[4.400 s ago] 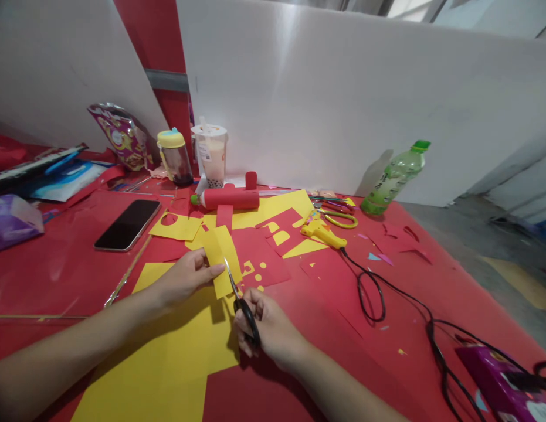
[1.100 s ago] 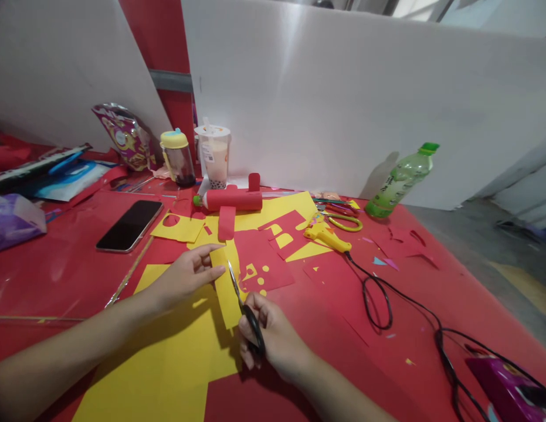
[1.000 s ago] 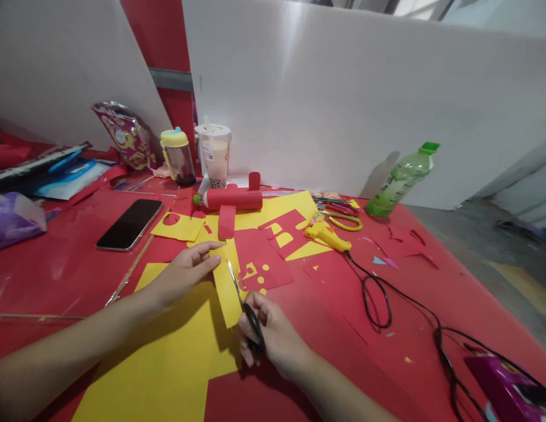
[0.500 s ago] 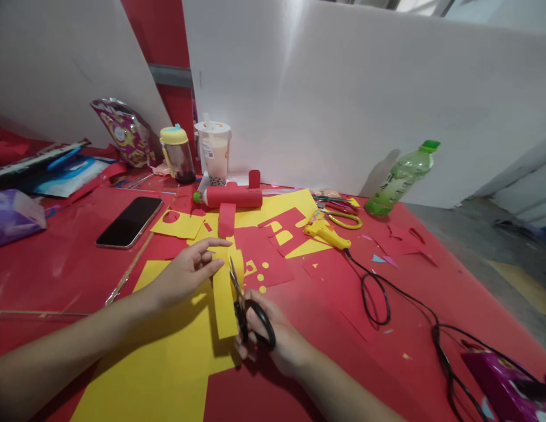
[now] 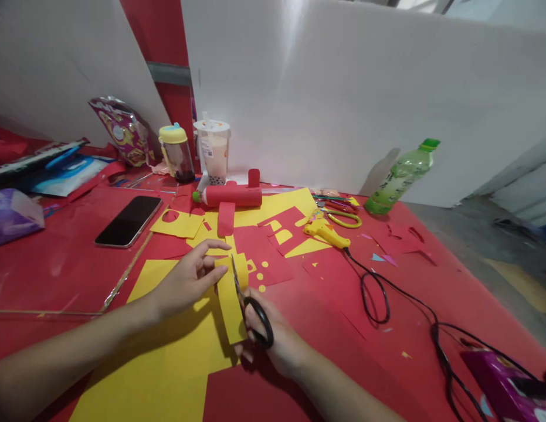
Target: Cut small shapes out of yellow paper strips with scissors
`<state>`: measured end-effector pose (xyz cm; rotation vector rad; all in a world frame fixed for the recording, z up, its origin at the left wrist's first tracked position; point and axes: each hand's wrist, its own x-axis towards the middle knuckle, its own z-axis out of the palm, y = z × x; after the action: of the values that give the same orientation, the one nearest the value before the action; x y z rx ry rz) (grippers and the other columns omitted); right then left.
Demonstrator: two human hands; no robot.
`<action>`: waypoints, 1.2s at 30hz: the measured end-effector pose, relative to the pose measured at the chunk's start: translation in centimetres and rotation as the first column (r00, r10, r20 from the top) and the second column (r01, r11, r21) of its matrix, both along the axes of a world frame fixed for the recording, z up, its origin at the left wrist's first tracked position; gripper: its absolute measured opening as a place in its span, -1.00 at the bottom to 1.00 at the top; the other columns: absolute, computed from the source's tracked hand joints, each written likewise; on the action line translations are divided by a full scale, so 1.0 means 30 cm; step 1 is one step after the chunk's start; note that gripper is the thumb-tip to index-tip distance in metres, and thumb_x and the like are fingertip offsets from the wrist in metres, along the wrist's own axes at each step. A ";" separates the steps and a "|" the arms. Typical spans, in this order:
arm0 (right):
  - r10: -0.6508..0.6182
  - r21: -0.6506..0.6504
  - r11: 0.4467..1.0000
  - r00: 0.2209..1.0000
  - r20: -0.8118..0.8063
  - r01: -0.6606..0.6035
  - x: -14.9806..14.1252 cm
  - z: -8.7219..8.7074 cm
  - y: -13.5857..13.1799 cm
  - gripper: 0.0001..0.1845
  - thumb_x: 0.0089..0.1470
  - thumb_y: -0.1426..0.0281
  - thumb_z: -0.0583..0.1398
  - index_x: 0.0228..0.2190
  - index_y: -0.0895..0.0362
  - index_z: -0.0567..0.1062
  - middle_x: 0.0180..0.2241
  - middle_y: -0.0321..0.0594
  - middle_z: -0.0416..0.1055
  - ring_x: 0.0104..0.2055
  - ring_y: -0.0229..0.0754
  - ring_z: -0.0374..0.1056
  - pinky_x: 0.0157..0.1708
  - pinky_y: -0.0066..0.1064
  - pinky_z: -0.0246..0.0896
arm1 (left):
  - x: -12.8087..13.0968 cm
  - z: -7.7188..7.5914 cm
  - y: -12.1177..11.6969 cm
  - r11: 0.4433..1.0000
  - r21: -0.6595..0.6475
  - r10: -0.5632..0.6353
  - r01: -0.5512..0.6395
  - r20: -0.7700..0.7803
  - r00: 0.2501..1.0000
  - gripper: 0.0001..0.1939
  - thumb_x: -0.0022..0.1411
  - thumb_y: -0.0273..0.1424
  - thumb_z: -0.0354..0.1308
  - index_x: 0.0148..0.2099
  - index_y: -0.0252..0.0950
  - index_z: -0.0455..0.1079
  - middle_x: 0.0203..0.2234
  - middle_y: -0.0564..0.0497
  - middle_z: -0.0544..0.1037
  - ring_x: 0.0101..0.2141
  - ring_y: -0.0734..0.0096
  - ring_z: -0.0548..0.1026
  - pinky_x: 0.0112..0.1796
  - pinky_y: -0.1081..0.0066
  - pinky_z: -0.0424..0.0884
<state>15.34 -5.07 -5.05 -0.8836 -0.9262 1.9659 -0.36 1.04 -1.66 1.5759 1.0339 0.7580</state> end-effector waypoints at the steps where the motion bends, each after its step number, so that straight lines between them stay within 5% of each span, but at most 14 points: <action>1: -0.003 0.003 1.000 1.000 0.004 0.003 0.000 -0.002 0.000 -0.52 -0.20 0.00 0.16 -0.40 0.14 0.24 -0.68 -0.41 0.21 -0.75 -0.41 0.14 -0.80 -0.63 0.00 | 0.001 0.000 -0.001 1.000 0.006 0.000 0.000 -0.004 1.000 -0.76 0.14 -0.36 -0.05 -0.11 -0.27 0.11 -0.71 0.27 -0.01 -0.69 0.64 0.04 -0.63 0.61 0.02; 10: 0.023 0.118 0.992 0.997 0.079 -0.033 0.000 -0.005 0.006 -0.46 -0.13 -0.04 0.07 -0.34 0.18 0.25 -0.74 -0.40 0.22 -0.80 -0.43 0.05 -0.80 -0.60 -0.04 | 0.003 0.001 -0.003 1.000 0.001 0.003 -0.003 -0.006 1.000 -0.78 0.14 -0.38 -0.05 -0.13 -0.28 0.11 -0.72 0.28 -0.02 -0.70 0.64 0.03 -0.63 0.60 0.02; 19: -0.007 0.087 0.996 0.990 0.140 -0.005 -0.001 0.006 0.006 -0.44 -0.16 -0.02 0.12 -0.29 0.19 0.26 -0.76 -0.43 0.20 -0.80 -0.40 0.09 -0.80 -0.59 -0.01 | 0.003 0.003 -0.002 0.999 -0.040 0.022 -0.021 0.023 1.000 -0.78 0.13 -0.36 -0.04 -0.14 -0.26 0.12 -0.73 0.28 0.07 -0.69 0.62 0.22 -0.60 0.57 0.11; 36: -0.044 0.093 0.995 0.987 0.155 0.030 -0.007 0.017 0.006 -0.50 -0.24 -0.03 0.17 -0.55 0.10 0.11 -0.80 -0.55 0.06 -0.81 -0.40 0.06 -0.76 -0.54 0.02 | 0.001 -0.006 0.010 0.998 -0.065 0.014 -0.011 0.056 0.998 -0.80 0.12 -0.37 -0.02 -0.17 -0.27 0.14 -0.72 0.26 0.15 -0.68 0.62 0.24 -0.63 0.59 0.11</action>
<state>15.13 -4.89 -4.56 -1.0073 -1.0719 1.8281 -0.31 1.35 -1.83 1.4865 1.0184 0.7661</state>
